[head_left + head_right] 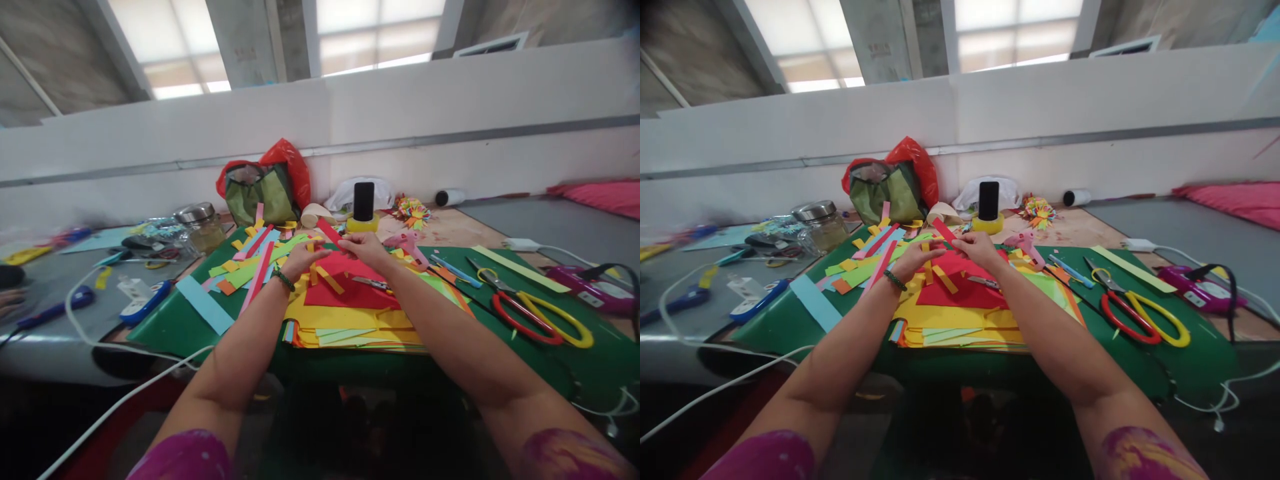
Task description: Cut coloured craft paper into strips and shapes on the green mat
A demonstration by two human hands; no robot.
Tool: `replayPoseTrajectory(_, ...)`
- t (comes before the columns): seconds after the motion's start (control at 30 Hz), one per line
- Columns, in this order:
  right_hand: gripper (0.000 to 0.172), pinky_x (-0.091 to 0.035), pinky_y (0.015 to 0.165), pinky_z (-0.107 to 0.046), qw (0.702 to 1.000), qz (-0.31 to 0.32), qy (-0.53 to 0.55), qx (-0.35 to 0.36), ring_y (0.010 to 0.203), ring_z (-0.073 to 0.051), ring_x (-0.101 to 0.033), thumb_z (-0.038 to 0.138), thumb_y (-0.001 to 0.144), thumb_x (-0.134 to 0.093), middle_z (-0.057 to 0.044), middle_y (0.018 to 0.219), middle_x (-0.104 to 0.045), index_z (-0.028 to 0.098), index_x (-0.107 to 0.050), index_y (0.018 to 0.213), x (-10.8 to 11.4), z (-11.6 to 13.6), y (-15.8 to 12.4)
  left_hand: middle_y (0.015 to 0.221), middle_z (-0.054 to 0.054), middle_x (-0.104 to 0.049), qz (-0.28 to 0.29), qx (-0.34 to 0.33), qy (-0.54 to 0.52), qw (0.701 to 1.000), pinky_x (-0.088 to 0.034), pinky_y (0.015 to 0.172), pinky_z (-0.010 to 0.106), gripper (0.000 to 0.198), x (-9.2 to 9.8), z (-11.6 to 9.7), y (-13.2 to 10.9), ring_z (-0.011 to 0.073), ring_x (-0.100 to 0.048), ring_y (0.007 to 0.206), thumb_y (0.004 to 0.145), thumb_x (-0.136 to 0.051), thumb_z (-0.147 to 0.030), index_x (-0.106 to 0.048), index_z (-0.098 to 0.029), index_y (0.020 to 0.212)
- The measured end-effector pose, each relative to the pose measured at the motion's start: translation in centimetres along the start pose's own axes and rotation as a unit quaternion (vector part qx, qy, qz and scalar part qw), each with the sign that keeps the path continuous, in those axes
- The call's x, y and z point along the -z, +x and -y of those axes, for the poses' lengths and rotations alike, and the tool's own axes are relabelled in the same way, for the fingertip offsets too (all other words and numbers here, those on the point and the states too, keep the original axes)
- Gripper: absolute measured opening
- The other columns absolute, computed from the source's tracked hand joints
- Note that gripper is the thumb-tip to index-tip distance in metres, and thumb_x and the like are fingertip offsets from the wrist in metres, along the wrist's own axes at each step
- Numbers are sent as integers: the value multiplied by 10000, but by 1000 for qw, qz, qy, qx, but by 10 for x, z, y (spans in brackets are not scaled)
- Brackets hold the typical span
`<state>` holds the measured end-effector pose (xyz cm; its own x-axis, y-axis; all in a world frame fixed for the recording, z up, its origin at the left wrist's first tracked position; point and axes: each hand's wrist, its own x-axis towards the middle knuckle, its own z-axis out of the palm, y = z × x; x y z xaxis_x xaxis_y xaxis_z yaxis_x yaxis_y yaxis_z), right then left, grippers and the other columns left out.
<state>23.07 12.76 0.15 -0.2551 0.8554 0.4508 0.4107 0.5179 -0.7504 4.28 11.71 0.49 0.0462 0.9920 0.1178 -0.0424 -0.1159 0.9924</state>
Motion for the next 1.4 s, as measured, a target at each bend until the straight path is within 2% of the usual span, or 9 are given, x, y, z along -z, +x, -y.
replayPoseTrajectory(0.07,381,-460,567,-259,998,-19,-52,20,607,-150,-604,460,885,-506,-47,654,-681,158,-709,773,0,5,-2,751,-3,-699,-32,-42,5,999,-442,727,216,302,-1,-2,0,146,-607,810,517,-893,-281,-728,-146,731)
replayPoseTrajectory(0.2,232,-437,736,-329,982,-51,-169,64,844,-229,-622,282,871,-520,-111,855,-711,155,-710,824,-4,18,-9,651,8,-675,-67,-71,13,995,-435,682,233,346,-2,0,2,157,-605,751,652,-795,-479,-711,-144,644)
replayPoseTrajectory(0.43,227,-422,828,-358,961,1,-246,125,994,-263,-589,247,895,-509,-157,911,-701,157,-682,779,-24,37,-22,567,-17,-619,-11,-62,-10,998,-449,611,223,285,-2,9,9,116,-579,598,659,-781,-396,-655,-144,620)
replayPoseTrajectory(0.53,250,-446,810,-342,980,-20,-169,101,945,-235,-602,399,885,-569,-114,900,-688,180,-668,816,-24,32,-18,559,-37,-598,18,-63,-16,998,-435,561,199,247,0,5,8,91,-553,542,693,-749,-373,-644,-150,677)
replayPoseTrajectory(0.67,417,-498,710,-324,997,-74,1,20,811,-191,-621,562,861,-539,-86,894,-670,174,-638,979,-13,17,-4,579,-26,-614,102,-49,-3,994,-450,545,204,278,-2,-2,-1,85,-553,504,673,-773,-381,-641,-141,722)
replayPoseTrajectory(0.83,473,-493,505,-260,994,20,107,-30,520,-128,-579,626,676,-699,-7,599,-630,165,-660,773,2,7,1,579,-29,-592,177,-9,32,984,-473,554,208,321,-4,-6,-8,86,-573,516,598,-852,-343,-652,-113,699)
replayPoseTrajectory(1.03,442,-476,429,-199,974,97,190,-79,455,-108,-599,548,557,-828,-4,540,-655,165,-630,653,15,8,-2,594,-35,-595,176,47,35,983,-516,554,221,354,4,-8,-5,88,-593,529,584,-876,-347,-625,-125,700)
replayPoseTrajectory(1.23,363,-506,450,-188,959,113,234,-113,454,-102,-621,443,597,-854,-11,563,-695,168,-648,714,20,7,-1,660,32,-675,150,101,18,983,-530,556,229,320,12,-13,-3,125,-645,590,553,-898,-241,-683,-120,756)
replayPoseTrajectory(1.4,252,-537,517,-195,947,111,271,-136,537,-117,-672,284,659,-828,-36,638,-732,156,-705,837,26,8,-2,635,19,-668,126,115,-6,985,-525,543,225,259,17,-16,-3,109,-628,539,585,-872,-167,-707,-118,778)
